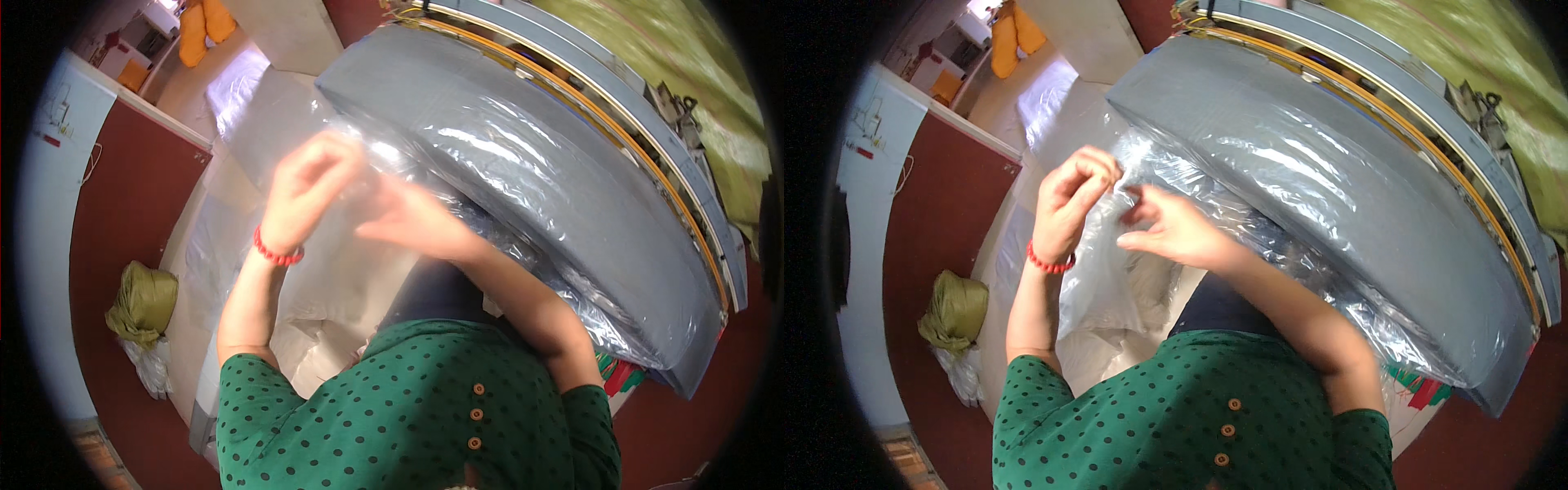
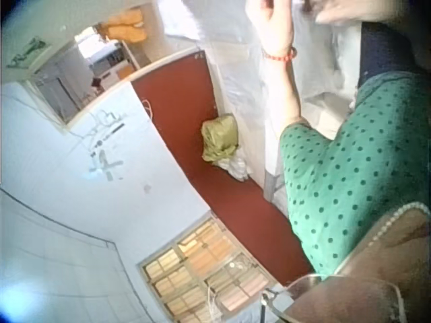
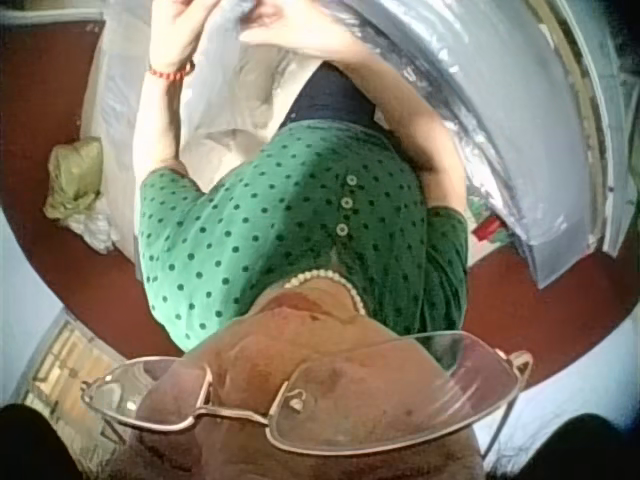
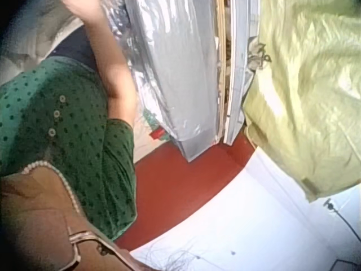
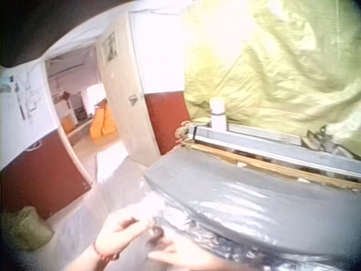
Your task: Manually aligning and pulling a large layer of transparent plastic sheeting across an industrial heat sealing machine.
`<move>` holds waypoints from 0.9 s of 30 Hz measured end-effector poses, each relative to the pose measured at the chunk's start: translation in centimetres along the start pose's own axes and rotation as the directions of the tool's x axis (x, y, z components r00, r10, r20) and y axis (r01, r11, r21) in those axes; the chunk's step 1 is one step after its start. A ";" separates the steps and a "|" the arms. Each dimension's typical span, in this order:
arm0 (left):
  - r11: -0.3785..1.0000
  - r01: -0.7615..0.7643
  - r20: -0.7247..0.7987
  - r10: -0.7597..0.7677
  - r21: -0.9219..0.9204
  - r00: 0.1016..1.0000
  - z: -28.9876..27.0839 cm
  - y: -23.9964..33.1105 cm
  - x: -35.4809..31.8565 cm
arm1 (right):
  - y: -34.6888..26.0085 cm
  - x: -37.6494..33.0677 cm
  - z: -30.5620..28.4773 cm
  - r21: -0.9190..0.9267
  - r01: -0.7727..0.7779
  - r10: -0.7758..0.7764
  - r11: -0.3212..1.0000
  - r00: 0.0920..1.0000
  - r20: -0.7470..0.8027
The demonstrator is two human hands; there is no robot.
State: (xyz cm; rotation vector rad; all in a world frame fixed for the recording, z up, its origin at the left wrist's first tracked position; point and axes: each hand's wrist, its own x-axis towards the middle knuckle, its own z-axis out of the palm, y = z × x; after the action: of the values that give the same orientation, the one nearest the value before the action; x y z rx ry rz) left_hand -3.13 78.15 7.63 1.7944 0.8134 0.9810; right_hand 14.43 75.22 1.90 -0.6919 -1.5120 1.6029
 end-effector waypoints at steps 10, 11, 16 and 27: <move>0.192 0.127 0.019 -0.617 0.973 0.787 -5.3 -23.3 -9.8 | 6.7 -5.2 -5.8 -0.102 -0.168 0.155 0.981 0.980 -0.125; 0.237 0.283 -0.048 -0.683 0.929 0.728 -6.5 -25.4 -11.6 | 6.7 -5.5 -5.8 -0.114 -0.226 0.213 0.967 0.970 -0.115; 0.378 0.364 -0.253 -0.312 0.851 0.916 -6.7 -25.6 -11.1 | 7.0 -6.0 -6.5 -0.082 -0.339 0.321 0.937 0.931 -0.173; 0.341 0.200 -0.115 -0.252 0.919 0.961 -5.2 -25.5 -10.6 | 7.7 -7.0 -7.3 -0.147 -0.355 0.317 0.923 0.919 -0.234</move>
State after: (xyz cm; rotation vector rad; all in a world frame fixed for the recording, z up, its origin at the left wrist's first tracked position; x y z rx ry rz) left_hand -15.63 80.78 -17.34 2.5036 1.7919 0.1921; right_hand 22.76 73.58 -7.57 -1.2447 -1.4559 1.5877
